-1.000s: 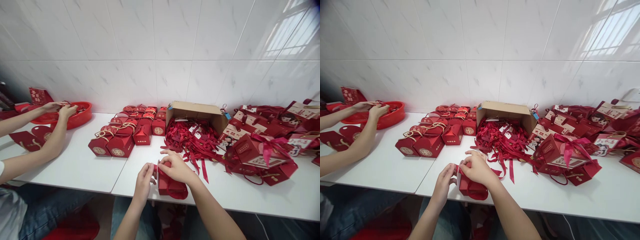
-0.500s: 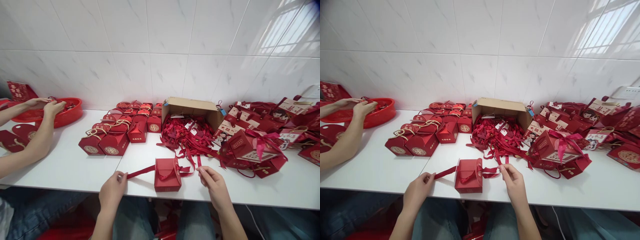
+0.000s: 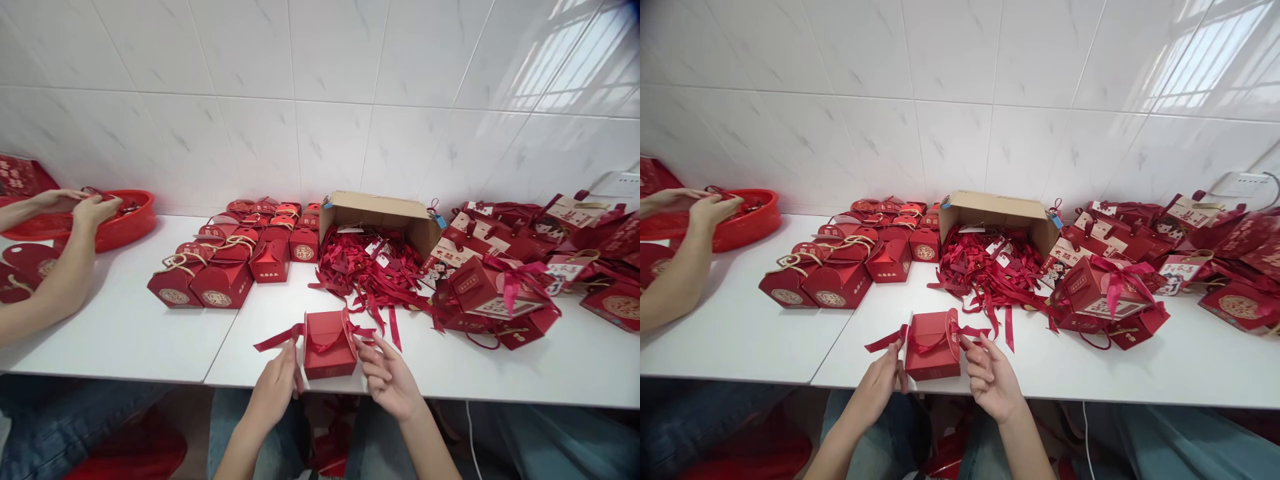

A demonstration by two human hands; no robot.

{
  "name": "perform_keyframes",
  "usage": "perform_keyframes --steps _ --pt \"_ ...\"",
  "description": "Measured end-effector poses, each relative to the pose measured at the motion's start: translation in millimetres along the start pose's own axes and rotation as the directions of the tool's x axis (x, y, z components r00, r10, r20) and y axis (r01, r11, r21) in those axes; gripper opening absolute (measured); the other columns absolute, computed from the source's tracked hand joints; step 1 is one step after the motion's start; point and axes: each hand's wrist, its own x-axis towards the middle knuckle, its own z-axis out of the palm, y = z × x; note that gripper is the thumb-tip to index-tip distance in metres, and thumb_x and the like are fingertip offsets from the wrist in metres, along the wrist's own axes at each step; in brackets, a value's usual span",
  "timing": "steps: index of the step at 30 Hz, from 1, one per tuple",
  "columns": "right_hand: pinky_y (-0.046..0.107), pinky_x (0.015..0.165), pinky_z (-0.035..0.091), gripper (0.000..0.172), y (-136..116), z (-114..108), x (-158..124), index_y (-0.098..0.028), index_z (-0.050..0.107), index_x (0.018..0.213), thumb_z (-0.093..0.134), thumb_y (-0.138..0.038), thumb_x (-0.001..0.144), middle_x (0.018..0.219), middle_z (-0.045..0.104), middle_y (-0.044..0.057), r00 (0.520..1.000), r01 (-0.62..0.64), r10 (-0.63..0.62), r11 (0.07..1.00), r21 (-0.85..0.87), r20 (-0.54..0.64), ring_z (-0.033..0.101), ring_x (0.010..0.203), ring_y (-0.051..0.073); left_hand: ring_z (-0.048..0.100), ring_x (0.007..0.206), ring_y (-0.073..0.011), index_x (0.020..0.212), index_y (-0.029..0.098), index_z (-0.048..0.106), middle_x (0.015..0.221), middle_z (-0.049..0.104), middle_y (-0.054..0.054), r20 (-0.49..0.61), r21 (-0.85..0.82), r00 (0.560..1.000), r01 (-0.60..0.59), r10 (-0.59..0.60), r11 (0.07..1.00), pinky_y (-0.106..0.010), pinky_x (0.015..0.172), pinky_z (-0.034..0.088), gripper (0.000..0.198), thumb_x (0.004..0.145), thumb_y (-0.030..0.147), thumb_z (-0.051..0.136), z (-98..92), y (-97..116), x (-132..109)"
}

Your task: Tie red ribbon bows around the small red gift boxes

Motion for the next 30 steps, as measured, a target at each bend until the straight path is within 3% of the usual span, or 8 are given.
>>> perform_keyframes --steps 4,8,11,14,19,24,27,30 --pt "0.009 0.034 0.021 0.017 -4.1 1.4 5.9 -0.016 0.056 0.088 0.051 -0.031 0.089 0.06 0.048 -0.008 0.994 0.107 -0.109 0.992 0.067 0.021 0.028 0.037 0.0 0.049 0.052 -0.0128 0.08 0.017 0.065 0.061 0.058 0.0 -0.17 -0.209 0.983 -0.1 0.065 0.973 -0.024 0.052 0.038 0.037 0.079 0.052 0.054 -1.0 4.7 10.0" --pt "0.01 0.035 0.029 0.012 -9.1 13.3 13.6 -0.018 0.06 0.087 0.053 -0.027 0.088 0.071 0.058 -0.002 0.985 0.168 -0.163 0.982 0.084 -0.056 0.036 0.042 0.002 0.059 0.084 -0.0164 0.113 0.022 0.06 0.097 0.065 -0.006 -0.188 -0.606 0.982 -0.119 0.003 0.786 -0.024 0.063 0.047 0.045 0.076 0.046 0.063 -1.9 22.1 13.1" --pt "0.012 0.039 0.036 0.01 -14.5 23.9 13.8 -0.02 0.062 0.081 0.054 -0.021 0.086 0.066 0.055 -0.001 0.968 0.241 -0.228 0.962 0.126 -0.108 0.045 0.05 0.005 0.062 0.081 -0.0151 0.103 0.021 0.066 0.093 0.067 -0.004 -0.186 -0.733 0.98 -0.089 -0.072 0.674 -0.023 0.063 0.049 0.038 0.07 0.038 0.07 -5.0 32.0 14.7" --pt "0.016 0.043 0.041 0.011 -19.4 29.6 8.2 -0.022 0.064 0.08 0.054 -0.017 0.083 0.074 0.058 0.0 0.94 0.328 -0.321 0.943 0.047 -0.116 0.048 0.054 0.007 0.063 0.073 -0.0136 0.089 0.016 0.069 0.084 0.068 -0.004 -0.233 -0.754 0.964 -0.098 -0.125 0.649 -0.021 0.059 0.05 0.029 0.066 0.032 0.074 -10.6 35.2 15.8" --pt "0.02 0.049 0.046 0.012 -25.7 26.7 -2.2 -0.023 0.063 0.075 0.058 -0.013 0.077 0.071 0.06 -0.001 0.884 0.444 -0.442 0.896 -0.025 -0.153 0.054 0.06 0.009 0.064 0.064 -0.0114 0.088 0.016 0.069 0.073 0.069 -0.001 -0.304 -0.803 0.93 -0.135 -0.204 0.58 -0.019 0.053 0.049 0.018 0.073 0.027 0.067 -23.2 33.3 15.0" --pt "0.018 0.056 0.05 0.015 -23.7 22.2 -6.0 -0.019 0.062 0.07 0.055 -0.006 0.072 0.074 0.063 0.0 0.873 0.433 -0.414 0.901 0.019 -0.258 0.061 0.07 0.009 0.065 0.064 -0.0113 0.088 0.014 0.068 0.074 0.069 -0.002 -0.323 -0.811 0.91 -0.124 -0.261 0.572 -0.018 0.052 0.05 0.013 0.08 0.018 0.058 -27.2 27.6 10.9" --pt "0.021 0.06 0.052 0.017 -16.8 22.1 -4.4 -0.018 0.06 0.066 0.054 -0.003 0.069 0.077 0.064 0.0 0.887 0.409 -0.407 0.912 -0.038 -0.22 0.061 0.073 0.01 0.064 0.062 -0.0101 0.091 0.014 0.068 0.074 0.069 -0.002 -0.309 -0.813 0.911 -0.104 -0.274 0.573 -0.018 0.052 0.051 0.016 0.081 0.016 0.056 -24.1 24.5 8.4" --pt "0.022 0.058 0.051 0.008 -12.6 23.0 -0.2 -0.02 0.063 0.074 0.058 -0.013 0.074 0.071 0.061 -0.001 0.907 0.382 -0.389 0.921 -0.076 -0.164 0.059 0.068 0.01 0.063 0.059 -0.0093 0.093 0.014 0.068 0.071 0.068 -0.002 -0.282 -0.829 0.916 -0.083 -0.285 0.553 -0.017 0.05 0.05 0.018 0.081 0.014 0.055 -22.6 24.4 7.4"
